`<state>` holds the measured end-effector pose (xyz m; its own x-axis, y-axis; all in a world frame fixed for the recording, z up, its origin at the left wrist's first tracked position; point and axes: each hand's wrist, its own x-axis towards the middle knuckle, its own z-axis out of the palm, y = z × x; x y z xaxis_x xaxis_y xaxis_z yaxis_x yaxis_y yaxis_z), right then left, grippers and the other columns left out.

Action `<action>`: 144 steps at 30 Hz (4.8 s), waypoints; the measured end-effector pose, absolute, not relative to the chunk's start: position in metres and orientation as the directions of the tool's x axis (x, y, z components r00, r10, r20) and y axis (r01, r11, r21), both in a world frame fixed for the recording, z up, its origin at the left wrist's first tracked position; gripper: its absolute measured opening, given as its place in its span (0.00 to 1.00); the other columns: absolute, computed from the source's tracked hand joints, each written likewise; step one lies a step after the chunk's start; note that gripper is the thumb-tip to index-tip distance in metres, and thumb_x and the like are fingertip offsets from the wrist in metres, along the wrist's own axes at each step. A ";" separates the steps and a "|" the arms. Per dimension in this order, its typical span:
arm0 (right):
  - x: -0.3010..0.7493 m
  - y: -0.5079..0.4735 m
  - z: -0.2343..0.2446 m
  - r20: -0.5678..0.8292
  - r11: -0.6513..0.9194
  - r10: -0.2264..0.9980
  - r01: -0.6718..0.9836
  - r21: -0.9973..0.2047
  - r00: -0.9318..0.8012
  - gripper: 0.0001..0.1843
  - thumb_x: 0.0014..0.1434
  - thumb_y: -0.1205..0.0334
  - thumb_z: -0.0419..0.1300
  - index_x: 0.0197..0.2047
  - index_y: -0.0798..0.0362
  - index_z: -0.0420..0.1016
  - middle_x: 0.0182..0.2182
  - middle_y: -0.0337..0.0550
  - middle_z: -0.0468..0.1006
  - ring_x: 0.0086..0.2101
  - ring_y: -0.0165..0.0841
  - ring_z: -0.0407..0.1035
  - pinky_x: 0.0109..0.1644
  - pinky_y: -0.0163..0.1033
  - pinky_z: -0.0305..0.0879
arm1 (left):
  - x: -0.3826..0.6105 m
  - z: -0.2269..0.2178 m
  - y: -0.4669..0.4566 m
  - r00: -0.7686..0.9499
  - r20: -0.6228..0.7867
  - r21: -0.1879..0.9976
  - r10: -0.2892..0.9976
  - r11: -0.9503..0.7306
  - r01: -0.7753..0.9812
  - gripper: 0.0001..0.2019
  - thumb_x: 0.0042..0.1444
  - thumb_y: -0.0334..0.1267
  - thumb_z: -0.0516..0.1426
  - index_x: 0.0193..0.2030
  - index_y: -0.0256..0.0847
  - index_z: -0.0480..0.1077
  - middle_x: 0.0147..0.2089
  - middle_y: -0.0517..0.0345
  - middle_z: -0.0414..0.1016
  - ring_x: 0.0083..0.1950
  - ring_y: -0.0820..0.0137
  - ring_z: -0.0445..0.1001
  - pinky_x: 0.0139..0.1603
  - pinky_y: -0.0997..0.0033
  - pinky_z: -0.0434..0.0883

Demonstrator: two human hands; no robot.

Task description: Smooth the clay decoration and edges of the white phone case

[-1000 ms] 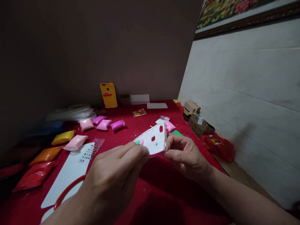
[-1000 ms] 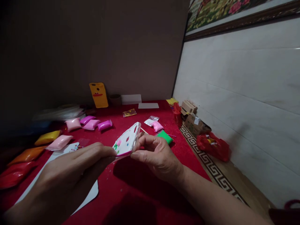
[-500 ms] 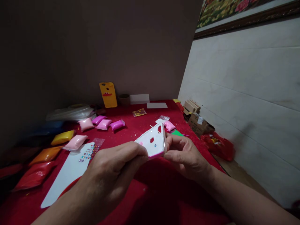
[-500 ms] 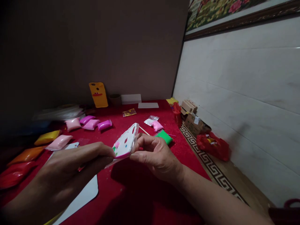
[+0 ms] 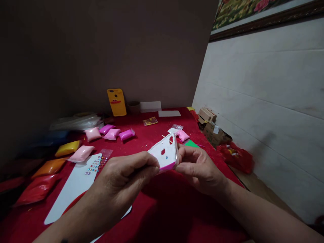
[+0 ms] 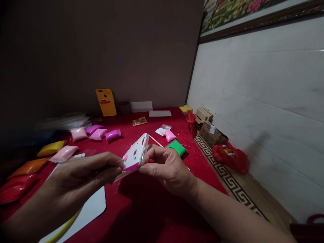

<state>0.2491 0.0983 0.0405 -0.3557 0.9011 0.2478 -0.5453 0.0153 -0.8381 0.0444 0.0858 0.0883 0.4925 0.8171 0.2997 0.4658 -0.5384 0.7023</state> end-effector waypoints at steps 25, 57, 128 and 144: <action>0.250 0.097 0.040 0.206 -0.002 0.912 -0.505 -0.863 -0.355 0.06 0.46 0.68 0.71 0.28 0.53 0.78 0.29 0.36 0.72 0.32 0.27 0.66 0.39 0.34 0.62 | 0.046 0.087 0.082 0.511 0.404 0.541 0.759 -0.649 0.536 0.09 0.63 0.35 0.51 0.33 0.43 0.70 0.26 0.67 0.71 0.24 0.78 0.64 0.24 0.79 0.60; 0.247 0.100 0.041 0.173 -0.033 0.923 -0.521 -0.853 -0.343 0.07 0.44 0.67 0.71 0.27 0.53 0.76 0.27 0.36 0.72 0.31 0.27 0.65 0.39 0.35 0.61 | 0.049 0.094 0.079 0.526 0.428 0.464 0.735 -0.678 0.570 0.11 0.63 0.35 0.50 0.30 0.42 0.70 0.24 0.66 0.72 0.22 0.78 0.65 0.24 0.79 0.61; 0.244 0.100 0.041 0.231 0.026 0.932 -0.586 -0.810 -0.278 0.06 0.45 0.68 0.71 0.26 0.52 0.78 0.27 0.35 0.73 0.32 0.27 0.67 0.42 0.34 0.63 | 0.060 0.085 0.075 0.419 -0.144 0.981 0.896 0.073 0.180 0.15 0.60 0.50 0.55 0.32 0.40 0.66 0.24 0.67 0.54 0.24 0.78 0.49 0.21 0.79 0.51; 0.245 0.101 0.041 0.187 0.002 0.945 -0.570 -0.822 -0.267 0.07 0.44 0.69 0.70 0.25 0.53 0.76 0.26 0.36 0.74 0.31 0.27 0.67 0.42 0.35 0.63 | 0.057 0.087 0.078 0.407 -0.099 0.972 0.908 0.001 0.235 0.15 0.59 0.48 0.55 0.29 0.40 0.65 0.23 0.67 0.55 0.24 0.77 0.50 0.21 0.78 0.51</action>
